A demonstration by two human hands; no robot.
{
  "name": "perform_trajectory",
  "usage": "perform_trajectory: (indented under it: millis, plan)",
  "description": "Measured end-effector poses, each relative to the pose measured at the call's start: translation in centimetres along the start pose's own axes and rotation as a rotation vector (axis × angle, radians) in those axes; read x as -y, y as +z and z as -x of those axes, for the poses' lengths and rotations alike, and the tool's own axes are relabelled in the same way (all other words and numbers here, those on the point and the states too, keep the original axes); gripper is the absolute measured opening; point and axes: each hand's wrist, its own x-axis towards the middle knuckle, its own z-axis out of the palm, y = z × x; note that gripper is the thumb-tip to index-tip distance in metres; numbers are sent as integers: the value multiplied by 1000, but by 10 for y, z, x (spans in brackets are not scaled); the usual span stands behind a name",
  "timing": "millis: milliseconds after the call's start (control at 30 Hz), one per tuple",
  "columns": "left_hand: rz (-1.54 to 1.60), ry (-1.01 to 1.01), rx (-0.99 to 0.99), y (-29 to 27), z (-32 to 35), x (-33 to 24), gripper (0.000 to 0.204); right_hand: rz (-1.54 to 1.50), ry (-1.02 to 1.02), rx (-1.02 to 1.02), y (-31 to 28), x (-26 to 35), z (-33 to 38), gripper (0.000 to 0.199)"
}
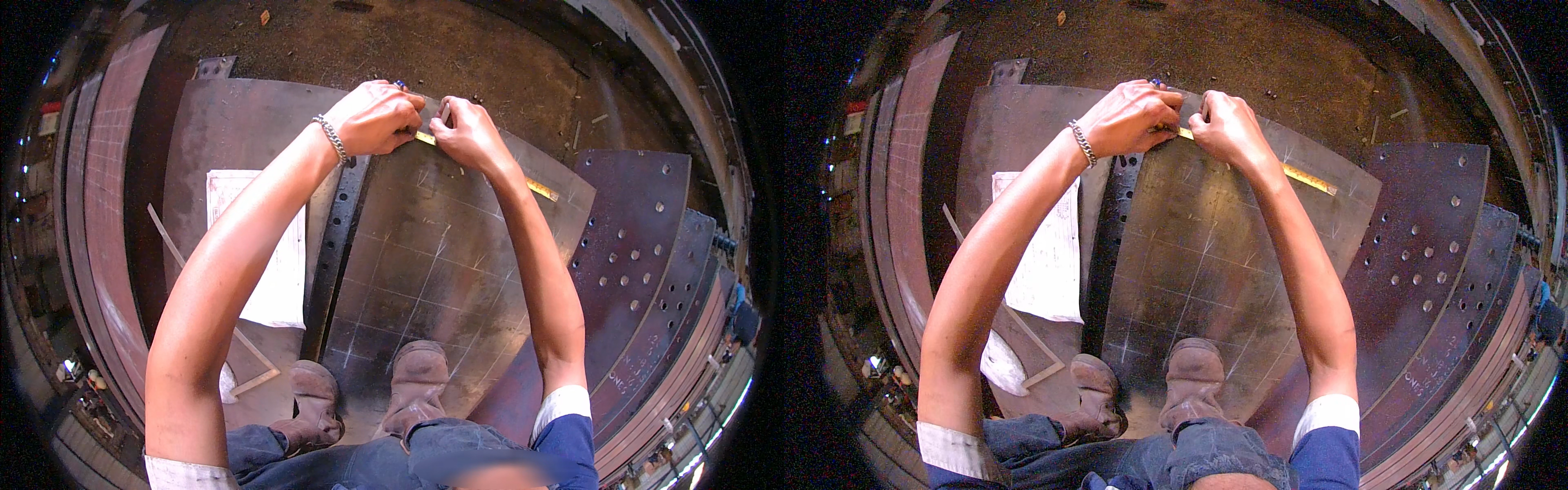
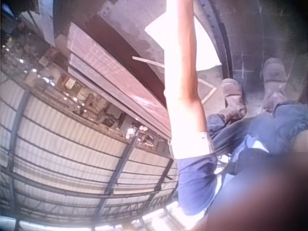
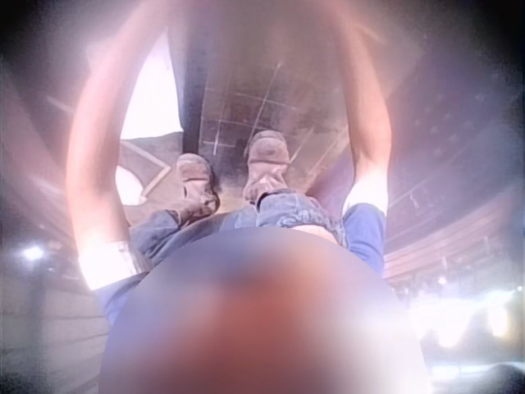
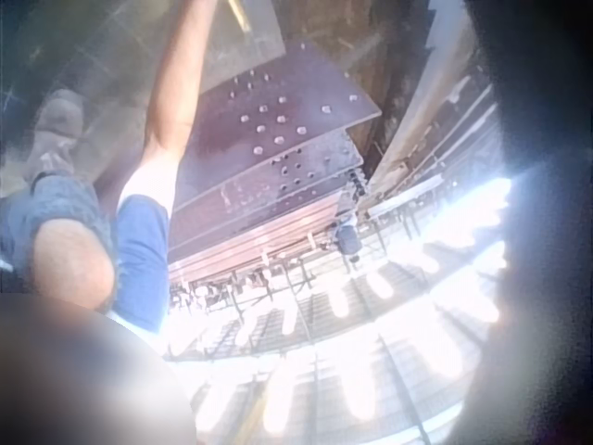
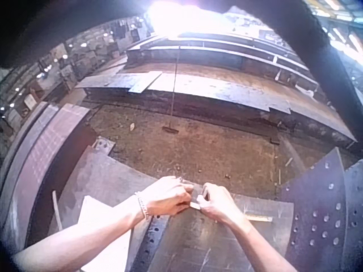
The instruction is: The person measures a large metal sheet using a yellow tape measure and marks measurements with a white marker. The person repeatedly measures different sections of the sheet and makes marks to indicate specific dimensions.
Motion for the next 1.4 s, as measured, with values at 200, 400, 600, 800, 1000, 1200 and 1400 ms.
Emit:
perform_trajectory:
  millis: [200, 400, 600, 800, 1000, 1200, 1400]
  plan:
    - [17, 31, -54, 10, 2, 1, 14, -98, -181, -488, 16, -4, -1, 17]
    - [16, 46, -53, 5, 1, 2, 10, -451, 160, -93, 8, -27, 0, 22]
    - [14, 31, -44, 5, 1, 3, 12, -345, 181, -78, 14, -24, 4, 27]
    - [25, 37, -55, 8, 1, 5, 12, -308, 173, -86, 16, -22, 5, 28]
    - [26, 41, -67, 8, 1, 6, 11, -269, 152, -102, 16, -18, 5, 29]
    - [40, 29, -52, 5, 1, 4, 11, -144, 90, -165, 20, -16, 5, 24]
    - [29, 33, -53, 5, -1, 5, 11, 105, -78, -663, 23, -5, 7, 17]
